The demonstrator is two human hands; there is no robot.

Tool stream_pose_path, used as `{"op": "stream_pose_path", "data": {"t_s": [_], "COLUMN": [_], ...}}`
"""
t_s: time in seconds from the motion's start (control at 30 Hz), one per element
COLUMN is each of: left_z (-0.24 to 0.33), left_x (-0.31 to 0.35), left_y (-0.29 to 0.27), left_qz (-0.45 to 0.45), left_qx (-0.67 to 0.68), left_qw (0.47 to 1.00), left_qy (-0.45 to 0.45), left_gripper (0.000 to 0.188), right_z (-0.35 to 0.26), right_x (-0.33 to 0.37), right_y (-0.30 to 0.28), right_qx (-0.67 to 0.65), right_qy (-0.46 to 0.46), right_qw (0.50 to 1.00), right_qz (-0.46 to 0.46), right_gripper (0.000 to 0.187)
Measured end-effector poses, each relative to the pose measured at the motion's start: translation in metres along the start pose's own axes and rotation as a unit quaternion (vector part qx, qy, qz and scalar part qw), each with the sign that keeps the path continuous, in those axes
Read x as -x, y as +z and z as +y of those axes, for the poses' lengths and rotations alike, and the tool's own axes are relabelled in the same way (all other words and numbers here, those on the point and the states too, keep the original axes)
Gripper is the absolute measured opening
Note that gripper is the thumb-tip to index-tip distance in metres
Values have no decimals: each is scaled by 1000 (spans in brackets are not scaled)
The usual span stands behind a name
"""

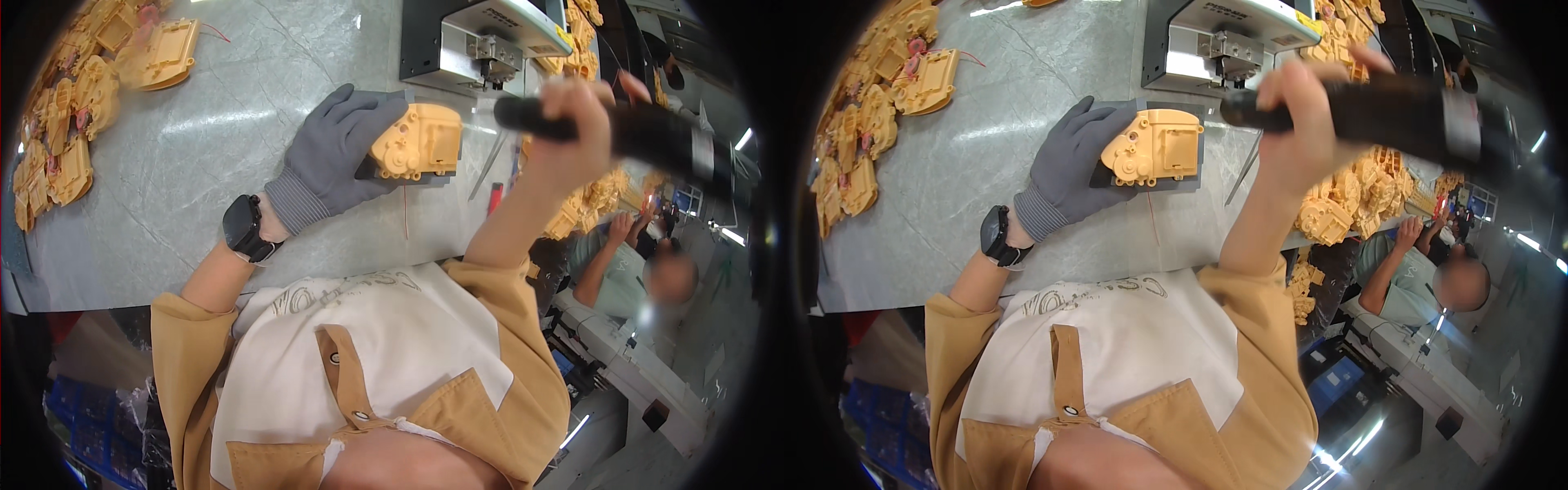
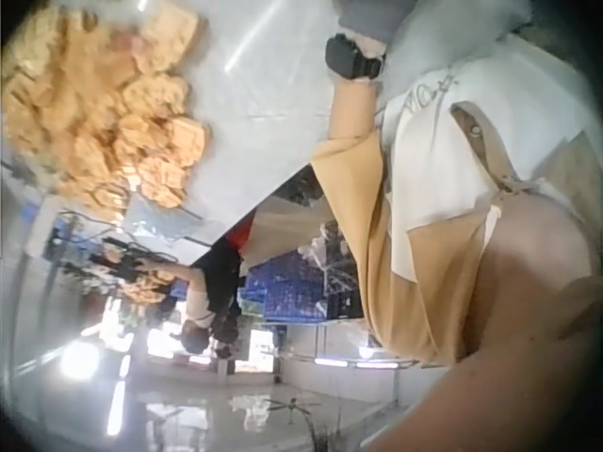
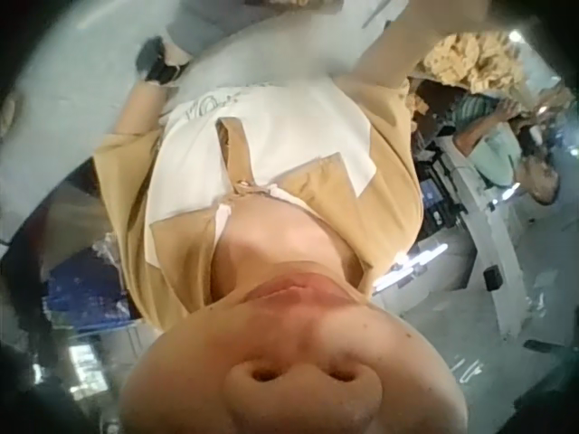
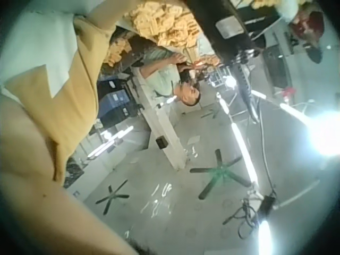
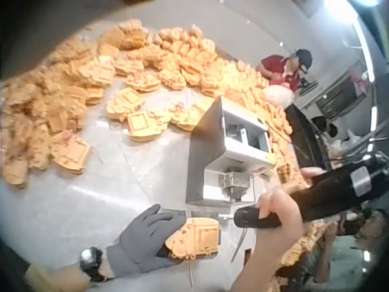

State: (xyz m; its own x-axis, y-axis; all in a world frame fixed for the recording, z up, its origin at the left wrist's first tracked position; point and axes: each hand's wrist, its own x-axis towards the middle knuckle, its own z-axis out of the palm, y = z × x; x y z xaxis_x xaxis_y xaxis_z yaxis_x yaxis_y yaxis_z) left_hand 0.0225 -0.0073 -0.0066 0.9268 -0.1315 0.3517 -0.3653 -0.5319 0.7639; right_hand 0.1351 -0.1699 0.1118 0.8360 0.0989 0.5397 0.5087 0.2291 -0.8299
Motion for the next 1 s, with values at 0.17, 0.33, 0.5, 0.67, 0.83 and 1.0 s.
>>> {"op": "stream_pose_path", "data": {"t_s": [0.17, 0.33, 0.5, 0.67, 0.83, 1.0], "left_z": [1, 3, 0, -1, -3, -2], "left_x": [2, 2, 1, 1, 1, 0], "left_y": [-2, -3, -3, -2, -1, -4], "left_qz": [-10, 25, 35, 42, 40, 27], "left_qx": [-8, -9, -5, 4, 34, 54], "left_qw": [1000, 1000, 999, 999, 999, 998], "left_qy": [-7, 14, 16, 11, 10, -2], "left_gripper": [82, 79, 76, 73, 79, 82], "right_z": [-36, -20, -6, 0, 6, 8], "right_x": [36, 32, 31, 30, 26, 26], "right_y": [17, 37, 44, 50, 51, 48], "right_qx": [-62, -34, -25, -2, -13, 48], "right_qy": [19, 37, 47, 53, 67, 41], "right_qw": [996, 998, 998, 998, 996, 994], "right_qz": [-54, -25, -23, -27, -49, -88], "right_gripper": [45, 45, 45, 48, 53, 46]}}
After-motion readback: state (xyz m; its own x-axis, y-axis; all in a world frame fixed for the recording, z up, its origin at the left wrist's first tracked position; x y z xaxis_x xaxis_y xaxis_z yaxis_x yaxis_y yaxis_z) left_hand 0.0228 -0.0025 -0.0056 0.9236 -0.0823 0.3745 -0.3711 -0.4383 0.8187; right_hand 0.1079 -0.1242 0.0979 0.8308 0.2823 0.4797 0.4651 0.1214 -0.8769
